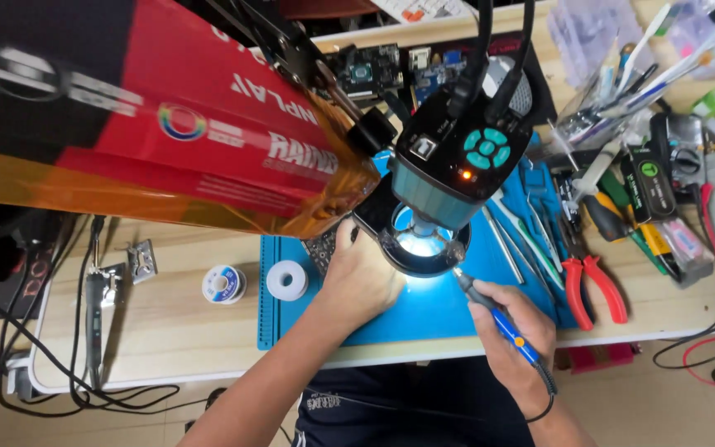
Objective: Soldering electronic components onto a circuit board using a soldering iron, solder wire, and flux.
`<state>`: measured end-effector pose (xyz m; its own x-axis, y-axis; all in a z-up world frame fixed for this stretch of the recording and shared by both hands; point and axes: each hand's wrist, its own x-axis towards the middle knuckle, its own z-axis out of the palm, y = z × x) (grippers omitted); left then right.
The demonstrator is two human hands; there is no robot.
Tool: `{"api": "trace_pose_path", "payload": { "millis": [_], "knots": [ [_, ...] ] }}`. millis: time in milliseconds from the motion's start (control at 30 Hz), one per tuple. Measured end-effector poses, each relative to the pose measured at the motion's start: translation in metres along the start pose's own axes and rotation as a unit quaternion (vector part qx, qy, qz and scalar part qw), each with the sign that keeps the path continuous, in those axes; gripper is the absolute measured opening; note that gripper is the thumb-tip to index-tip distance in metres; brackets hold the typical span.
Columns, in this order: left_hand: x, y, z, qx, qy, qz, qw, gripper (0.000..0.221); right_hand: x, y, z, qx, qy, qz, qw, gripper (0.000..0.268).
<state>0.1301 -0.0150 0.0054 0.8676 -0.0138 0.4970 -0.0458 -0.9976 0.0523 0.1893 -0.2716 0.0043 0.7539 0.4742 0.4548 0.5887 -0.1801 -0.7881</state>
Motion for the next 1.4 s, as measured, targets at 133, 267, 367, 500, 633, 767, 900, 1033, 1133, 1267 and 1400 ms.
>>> {"api": "trace_pose_path", "payload": {
  "millis": [133, 267, 367, 500, 633, 767, 900, 1033, 1133, 1267, 1400],
  "knots": [
    [-0.004, 0.002, -0.016, 0.035, 0.014, 0.033, 0.999, 0.012, -0.002, 0.000, 0.001, -0.001, -0.006, 0.024, 1.000, 0.028],
    [-0.012, 0.004, -0.022, 0.029, -0.030, 0.025, 0.999, 0.013, -0.002, -0.002, 0.001, 0.002, -0.005, 0.031, 0.999, 0.028],
    [-0.021, 0.002, -0.018, 0.036, -0.046, 0.034, 0.998, 0.017, -0.003, -0.002, 0.002, -0.003, -0.003, 0.044, 0.999, 0.027],
    [-0.022, 0.006, -0.024, 0.059, -0.052, 0.036, 0.996, 0.020, -0.005, 0.000, 0.002, -0.001, -0.004, 0.043, 0.999, 0.027],
    [-0.025, 0.009, -0.018, 0.052, -0.036, 0.022, 0.998, 0.017, -0.004, 0.000, 0.001, 0.018, -0.018, 0.055, 0.998, 0.028],
    [-0.025, 0.009, -0.020, 0.027, -0.036, 0.004, 0.999, 0.014, -0.003, 0.001, 0.001, 0.020, -0.034, 0.046, 0.998, 0.030],
    [-0.027, 0.006, -0.018, 0.011, -0.051, -0.011, 0.999, 0.014, -0.005, 0.003, 0.003, 0.040, -0.036, 0.026, 0.998, 0.026],
    [-0.027, 0.004, -0.015, 0.015, -0.064, -0.007, 0.998, 0.017, -0.003, 0.000, 0.001, 0.041, -0.041, -0.007, 0.998, 0.024],
    [-0.028, 0.003, -0.015, 0.015, -0.056, -0.002, 0.998, 0.014, -0.002, 0.003, 0.002, 0.027, -0.047, -0.024, 0.998, 0.025],
    [-0.029, 0.002, -0.016, 0.000, -0.038, -0.001, 0.999, 0.010, 0.002, 0.001, 0.004, 0.004, -0.056, -0.022, 0.998, 0.028],
    [-0.029, 0.002, -0.016, 0.003, -0.029, -0.001, 1.000, 0.009, 0.001, 0.001, 0.005, 0.012, -0.055, -0.025, 0.998, 0.028]
  ]
}}
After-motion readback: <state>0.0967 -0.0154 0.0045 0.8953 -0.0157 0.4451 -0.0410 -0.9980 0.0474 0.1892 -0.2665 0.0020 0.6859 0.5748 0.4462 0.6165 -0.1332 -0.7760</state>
